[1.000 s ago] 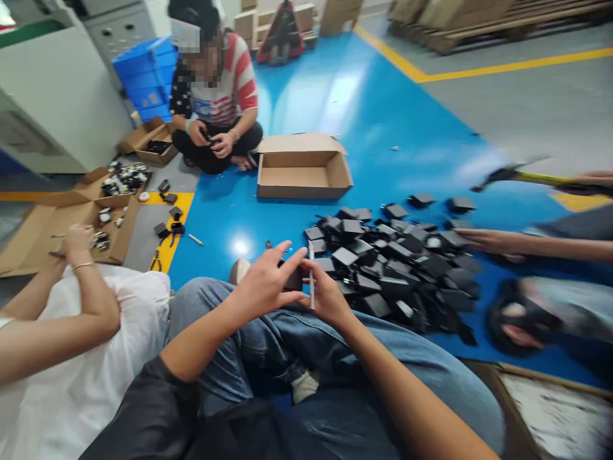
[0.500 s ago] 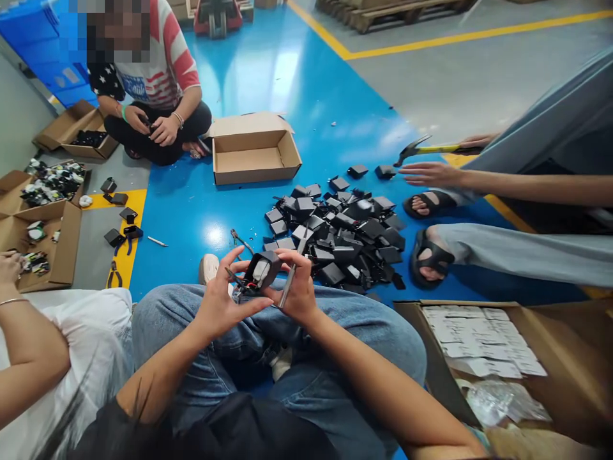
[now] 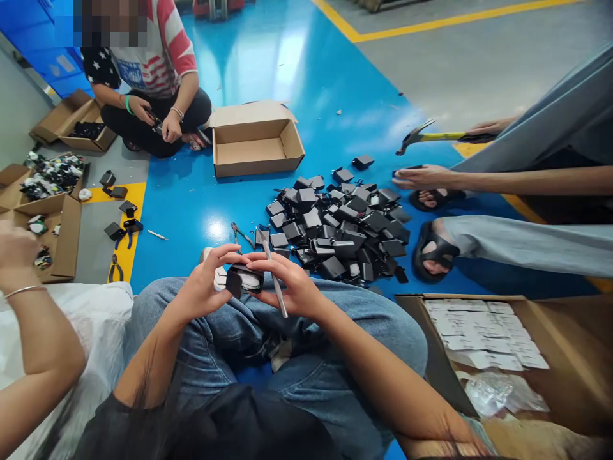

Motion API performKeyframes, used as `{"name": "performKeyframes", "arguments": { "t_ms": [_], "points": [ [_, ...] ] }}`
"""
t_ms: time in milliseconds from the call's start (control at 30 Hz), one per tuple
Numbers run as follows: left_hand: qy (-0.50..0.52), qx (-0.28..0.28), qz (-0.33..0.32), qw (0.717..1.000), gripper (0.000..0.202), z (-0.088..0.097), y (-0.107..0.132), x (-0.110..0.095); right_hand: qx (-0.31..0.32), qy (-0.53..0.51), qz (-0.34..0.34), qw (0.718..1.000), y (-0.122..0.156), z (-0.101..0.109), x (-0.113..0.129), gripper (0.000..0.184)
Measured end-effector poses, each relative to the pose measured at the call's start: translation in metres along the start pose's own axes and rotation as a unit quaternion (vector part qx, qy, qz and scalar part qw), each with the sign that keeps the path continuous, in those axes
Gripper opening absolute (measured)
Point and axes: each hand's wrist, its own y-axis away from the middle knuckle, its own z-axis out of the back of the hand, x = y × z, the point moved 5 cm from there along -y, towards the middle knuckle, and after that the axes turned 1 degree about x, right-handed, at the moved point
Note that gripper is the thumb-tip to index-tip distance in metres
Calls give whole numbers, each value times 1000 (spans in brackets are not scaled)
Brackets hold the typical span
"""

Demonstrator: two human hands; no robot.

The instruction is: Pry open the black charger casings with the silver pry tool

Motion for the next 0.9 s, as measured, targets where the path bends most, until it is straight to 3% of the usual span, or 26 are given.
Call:
{"name": "performKeyframes", "arguments": {
  "t_ms": [133, 200, 300, 467, 600, 767, 900],
  "points": [
    [120, -66, 89, 987, 69, -7, 0, 8, -106, 77, -9, 991, 6, 1, -3, 36],
    [194, -24, 143, 970, 78, -22, 1, 11, -128, 114, -11, 985, 8, 2, -4, 34],
    [265, 23, 188, 946, 84, -40, 2, 14, -113, 149, -19, 982, 10, 0, -5, 31],
    [225, 22, 138, 964, 89, -31, 2, 10, -58, 91, 3, 994, 7, -6, -3, 43],
    [162, 53, 101, 980, 87, -25, 2, 3, -66, 42, -1, 997, 7, -8, -2, 55],
    [103, -77, 100, 987, 91, -23, 3, -3, -104, 177, 10, 979, 10, -11, 1, 52],
    [108, -99, 113, 983, 76, -27, 2, -4, -104, 245, 33, 963, 11, -13, 1, 54]
  ]
}}
